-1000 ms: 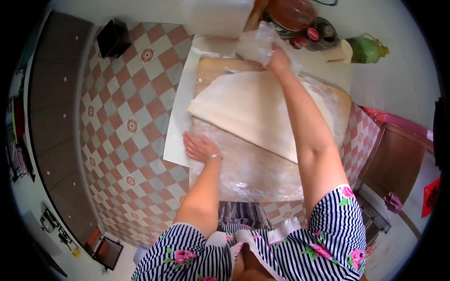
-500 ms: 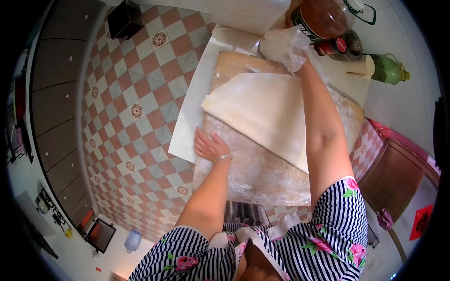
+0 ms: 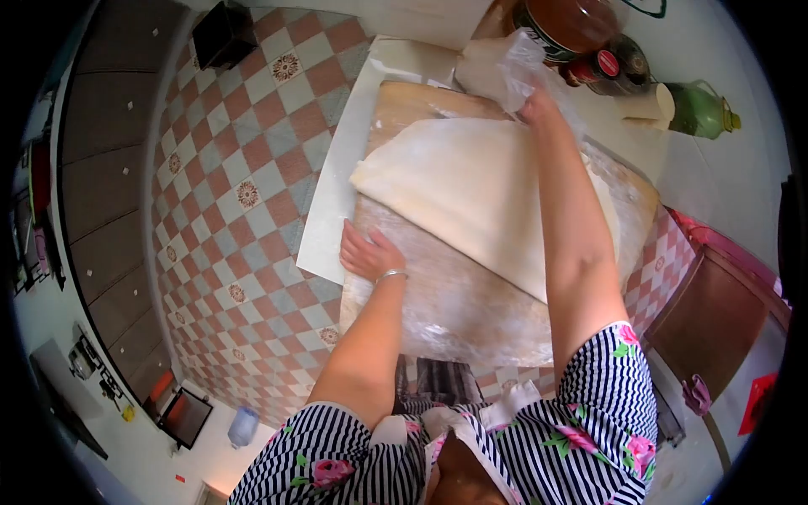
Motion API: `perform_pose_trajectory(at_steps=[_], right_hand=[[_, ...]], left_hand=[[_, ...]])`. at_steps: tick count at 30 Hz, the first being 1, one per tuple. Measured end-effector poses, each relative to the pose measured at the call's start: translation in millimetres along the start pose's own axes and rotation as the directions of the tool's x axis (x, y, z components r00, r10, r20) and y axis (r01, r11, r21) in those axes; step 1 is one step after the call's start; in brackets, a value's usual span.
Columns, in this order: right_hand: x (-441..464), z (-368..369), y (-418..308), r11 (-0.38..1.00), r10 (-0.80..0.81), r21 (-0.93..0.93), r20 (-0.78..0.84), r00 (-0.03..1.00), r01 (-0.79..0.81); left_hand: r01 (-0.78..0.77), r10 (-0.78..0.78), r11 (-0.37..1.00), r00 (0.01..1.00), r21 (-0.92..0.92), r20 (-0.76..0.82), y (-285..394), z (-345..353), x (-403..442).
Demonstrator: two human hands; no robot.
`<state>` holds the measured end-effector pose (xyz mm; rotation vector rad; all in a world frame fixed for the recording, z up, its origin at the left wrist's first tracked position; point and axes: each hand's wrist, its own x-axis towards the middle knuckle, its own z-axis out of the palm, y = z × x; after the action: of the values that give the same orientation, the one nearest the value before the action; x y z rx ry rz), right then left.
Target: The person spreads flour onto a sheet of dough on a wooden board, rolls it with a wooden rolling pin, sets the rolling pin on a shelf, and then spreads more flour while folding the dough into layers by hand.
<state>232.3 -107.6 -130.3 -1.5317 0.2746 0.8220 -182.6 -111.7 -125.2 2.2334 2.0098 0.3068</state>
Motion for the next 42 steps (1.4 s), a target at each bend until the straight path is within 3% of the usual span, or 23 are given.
perform_pose_trajectory(at_steps=[1,2,3,5,6,9,11,12,14,15,18,21,22,26,29,30,32,34,37,41,42], right_hand=[[-8,-10,5,0.948,0.119,0.291,0.047,0.992,-0.128],[-18,-20,12,0.859,0.16,0.47,0.128,0.979,-0.202],[-59,-18,8,0.853,0.155,0.488,0.103,0.983,-0.185],[-104,-41,27,0.733,0.0,0.634,0.361,0.932,-0.246],[-128,-49,39,0.699,-0.027,0.671,0.37,0.929,-0.247],[-210,-74,84,0.606,-0.083,0.764,0.335,0.939,-0.219],[-251,-91,123,0.634,-0.138,0.772,0.173,0.975,-0.047],[-266,-98,140,0.722,-0.104,0.687,-0.013,0.995,0.084],[-290,-110,170,0.868,-0.08,0.427,-0.381,0.921,0.252],[-297,-117,180,0.925,-0.205,0.204,-0.441,0.874,0.32],[-309,-141,201,0.821,-0.551,-0.44,-0.447,0.705,0.363],[-299,-134,210,0.662,-0.682,-0.732,-0.5,0.534,0.16],[-297,-127,213,0.528,-0.74,-0.841,-0.386,0.551,0.12],[-287,-38,216,0.382,-0.709,-0.921,-0.24,0.663,0.075],[-283,32,205,0.374,-0.651,-0.88,-0.025,0.759,0.292],[-278,53,202,0.368,-0.646,-0.854,0.05,0.762,0.368],[-267,90,199,0.273,-0.703,-0.792,0.224,0.675,0.547],[-253,119,204,0.142,-0.72,-0.787,0.334,0.608,0.6],[-241,125,211,-0.028,-0.758,-0.843,0.368,0.539,0.537],[-275,53,206,0.203,-0.591,-0.861,0.272,0.759,0.467],[-283,30,212,0.16,-0.599,-0.909,0.221,0.77,0.385]], left_hand=[[0.0,0.0,1.0,1.0,-0.002,-0.001,0,0,0],[0.008,-0.008,1.0,1.0,0.007,-0.005,1,0,-1],[0.013,-0.013,1.0,1.0,0.015,-0.011,1,0,-1],[0.013,-0.012,1.0,1.0,0.028,-0.023,4,-1,-1],[0.009,-0.008,0.999,0.999,0.035,-0.031,3,1,0],[-0.029,0.032,0.999,0.996,0.043,-0.078,-2,7,-2],[-0.035,0.039,0.998,0.995,0.046,-0.095,-4,9,0],[-0.028,0.032,0.998,0.996,0.05,-0.086,-3,8,2],[-0.029,0.035,0.998,0.995,0.061,-0.09,-5,11,2],[-0.036,0.043,0.997,0.994,0.071,-0.104,-8,13,3],[-0.037,0.049,0.995,0.99,0.089,-0.134,-11,19,2],[-0.013,0.025,0.995,0.992,0.099,-0.123,-8,18,4],[0.0,0.012,0.995,0.993,0.1,-0.117,-6,17,4],[0.023,-0.014,0.995,0.996,0.096,-0.093,-5,17,5],[0.014,-0.004,0.995,0.994,0.094,-0.11,-5,17,4],[0.004,0.009,0.995,0.992,0.102,-0.128,-6,17,4],[0.008,0.009,0.992,0.991,0.123,-0.132,-9,20,4],[0.031,-0.016,0.99,0.994,0.141,-0.105,-15,30,4],[0.006,0.017,0.985,0.991,0.172,-0.132,-18,36,5],[-0.008,0.053,0.972,0.981,0.235,-0.188,-15,31,5],[0.005,0.023,0.982,0.989,0.189,-0.144,-12,27,6]])
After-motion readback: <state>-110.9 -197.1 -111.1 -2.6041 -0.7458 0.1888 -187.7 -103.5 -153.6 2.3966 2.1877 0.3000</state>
